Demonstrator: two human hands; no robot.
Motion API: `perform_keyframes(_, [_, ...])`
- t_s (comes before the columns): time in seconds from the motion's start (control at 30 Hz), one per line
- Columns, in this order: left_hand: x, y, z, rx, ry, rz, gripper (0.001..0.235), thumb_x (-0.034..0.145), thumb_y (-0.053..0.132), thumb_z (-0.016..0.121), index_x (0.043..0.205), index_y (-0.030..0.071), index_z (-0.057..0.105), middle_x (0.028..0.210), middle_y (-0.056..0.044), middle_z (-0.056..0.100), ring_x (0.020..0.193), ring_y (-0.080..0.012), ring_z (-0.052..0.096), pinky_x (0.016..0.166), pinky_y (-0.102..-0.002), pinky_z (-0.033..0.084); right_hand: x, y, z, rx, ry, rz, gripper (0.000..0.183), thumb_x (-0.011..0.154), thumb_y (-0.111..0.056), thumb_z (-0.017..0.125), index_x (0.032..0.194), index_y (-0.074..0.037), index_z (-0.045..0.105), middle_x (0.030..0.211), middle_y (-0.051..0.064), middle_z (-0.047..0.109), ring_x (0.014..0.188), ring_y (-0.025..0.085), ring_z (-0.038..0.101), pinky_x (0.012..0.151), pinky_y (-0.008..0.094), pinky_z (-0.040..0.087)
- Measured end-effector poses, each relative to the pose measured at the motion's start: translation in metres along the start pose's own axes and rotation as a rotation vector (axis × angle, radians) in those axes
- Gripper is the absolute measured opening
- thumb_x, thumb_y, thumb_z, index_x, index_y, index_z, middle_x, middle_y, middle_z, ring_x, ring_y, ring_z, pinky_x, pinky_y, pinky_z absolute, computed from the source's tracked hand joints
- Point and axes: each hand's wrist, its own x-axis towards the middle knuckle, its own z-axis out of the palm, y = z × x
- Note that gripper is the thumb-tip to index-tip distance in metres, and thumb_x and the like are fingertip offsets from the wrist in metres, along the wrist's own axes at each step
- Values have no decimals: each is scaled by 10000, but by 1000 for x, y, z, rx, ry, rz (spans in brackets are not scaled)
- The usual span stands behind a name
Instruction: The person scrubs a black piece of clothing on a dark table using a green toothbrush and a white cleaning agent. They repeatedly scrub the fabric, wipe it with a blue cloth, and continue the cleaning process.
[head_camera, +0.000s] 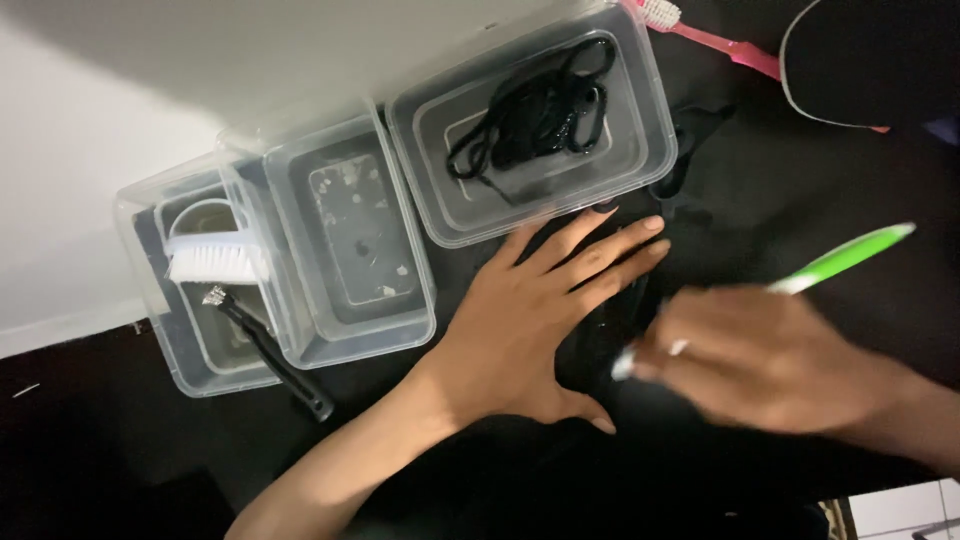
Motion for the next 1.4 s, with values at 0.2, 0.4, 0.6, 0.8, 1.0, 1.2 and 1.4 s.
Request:
perform_keyframes(0.2, [-1, 2, -1, 21, 31, 13, 1397, 617, 1042, 630, 1650, 172, 274, 1729, 30, 259, 1581, -265, 344, 1266, -537, 289, 5, 0, 3, 26, -87, -231, 127, 1013, -98, 586, 1026, 8, 656, 813, 69, 488, 628, 220, 491, 459, 334, 373])
perform_keyframes(0.4, [-1, 1, 0, -16, 21, 17, 1444, 588, 1003, 766, 1655, 179, 248, 1737, 10, 244, 1611, -271, 271, 1272, -544, 287, 3, 6, -5, -21, 15, -150, 157, 975, -25, 565, 1089, -7, 672, 958, 95, 687, 745, 248, 625, 565, 332, 494])
perform_keyframes(0.6, [-2, 3, -2, -15, 31, 11, 1406, 605, 1013, 671, 1650, 161, 271, 1731, 24, 249, 1599, -267, 308, 1271, -542, 293, 11, 2, 0, -231, -7, -338, 174, 974, -30, 603, 1119, -22, 699, 1029, 83, 742, 735, 143, 626, 472, 249, 409])
perform_keyframes(0.8, [-1, 2, -2, 26, 6, 10, 1468, 570, 1019, 784, 1650, 167, 274, 1731, 28, 220, 1597, -278, 290, 1278, -534, 260, 14, 1, 4, -243, 13, -396, 132, 980, -14, 591, 1005, 12, 718, 935, 135, 712, 690, 164, 581, 450, 250, 375])
perform_keyframes(1.0, [-2, 0, 3, 60, 4, 14, 1527, 555, 1075, 794, 1661, 183, 235, 1741, 20, 216, 1606, -260, 275, 1290, -524, 253, 6, 3, 10, -152, -108, -190, 215, 967, -28, 592, 1172, -28, 658, 1064, 73, 696, 880, 223, 621, 588, 344, 498])
perform_keyframes(1.2, [-2, 2, 1, 71, -25, 9, 1554, 551, 1079, 828, 1663, 187, 210, 1741, 28, 199, 1608, -257, 230, 1292, -520, 219, 18, -6, 13, -221, 117, -175, 50, 949, 34, 674, 958, 12, 718, 907, 118, 674, 811, 256, 638, 574, 319, 527])
perform_keyframes(1.4, [-1, 2, -1, -19, 7, 6, 1508, 539, 1001, 865, 1652, 181, 264, 1734, 24, 236, 1607, -267, 272, 1286, -557, 253, 10, -10, 17, -280, 222, -107, 184, 938, -165, 789, 893, 6, 737, 811, 90, 723, 668, 193, 660, 570, 279, 552])
